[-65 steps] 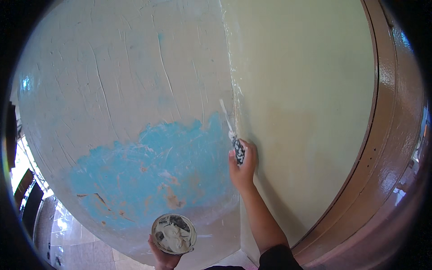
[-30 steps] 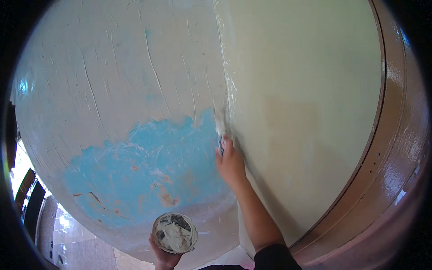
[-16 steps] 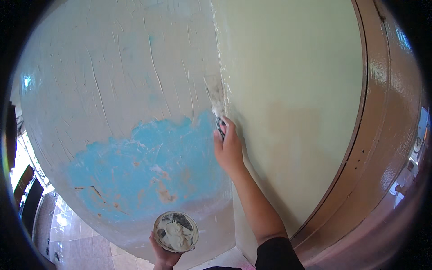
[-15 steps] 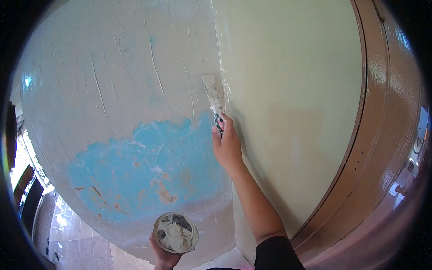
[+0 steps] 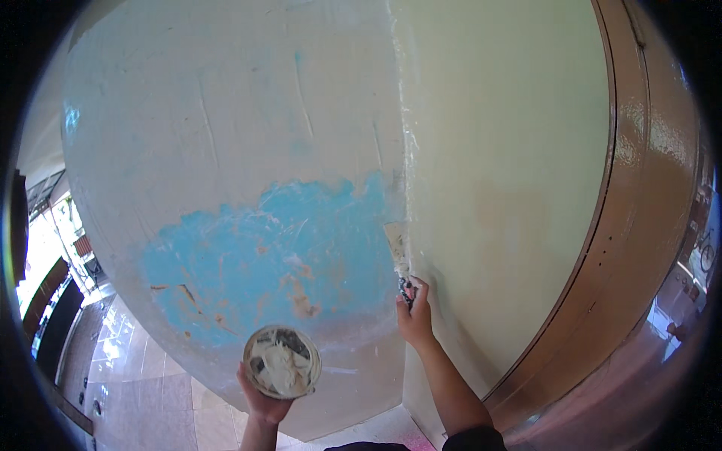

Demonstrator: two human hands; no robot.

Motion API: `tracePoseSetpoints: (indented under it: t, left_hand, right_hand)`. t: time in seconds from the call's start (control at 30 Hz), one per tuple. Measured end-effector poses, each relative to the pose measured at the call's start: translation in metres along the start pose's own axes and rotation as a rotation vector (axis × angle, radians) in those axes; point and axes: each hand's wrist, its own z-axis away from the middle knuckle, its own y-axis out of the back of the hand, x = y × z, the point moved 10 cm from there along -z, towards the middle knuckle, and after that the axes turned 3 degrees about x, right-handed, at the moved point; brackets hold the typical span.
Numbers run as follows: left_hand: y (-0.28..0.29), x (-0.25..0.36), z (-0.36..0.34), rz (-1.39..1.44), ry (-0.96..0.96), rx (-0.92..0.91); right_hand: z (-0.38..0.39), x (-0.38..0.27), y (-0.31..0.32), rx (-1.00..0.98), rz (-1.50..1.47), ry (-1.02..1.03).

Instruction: The person applies wall filler compound to a damaged wall surface using a putty knife.

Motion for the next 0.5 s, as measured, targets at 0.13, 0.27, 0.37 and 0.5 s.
tracePoseSetpoints:
  t: [0.13, 0.27, 0.37, 0.5]
  left_hand:
    - [-0.016, 0.027, -0.015, -0.009, -0.05, -0.054]
    - [-0.037, 0.04, -0.013, 0.007, -0.022, -0.125]
    - [-0.039, 0.047, -0.002, 0.002, -0.031, -0.12]
    - [-0.023, 0.05, 0.006, 0.005, -0.017, -0.101]
  right_hand:
    - [0.011, -0.047, 0.002, -0.089, -0.297, -0.036]
    - [0.018, -0.083, 0.007, -0.234, -0.287, -0.057]
    - [0.013, -0.076, 0.016, -0.139, -0.121, 0.031]
    - [-0.053, -0.071, 0.024, 0.042, -0.039, 0.066]
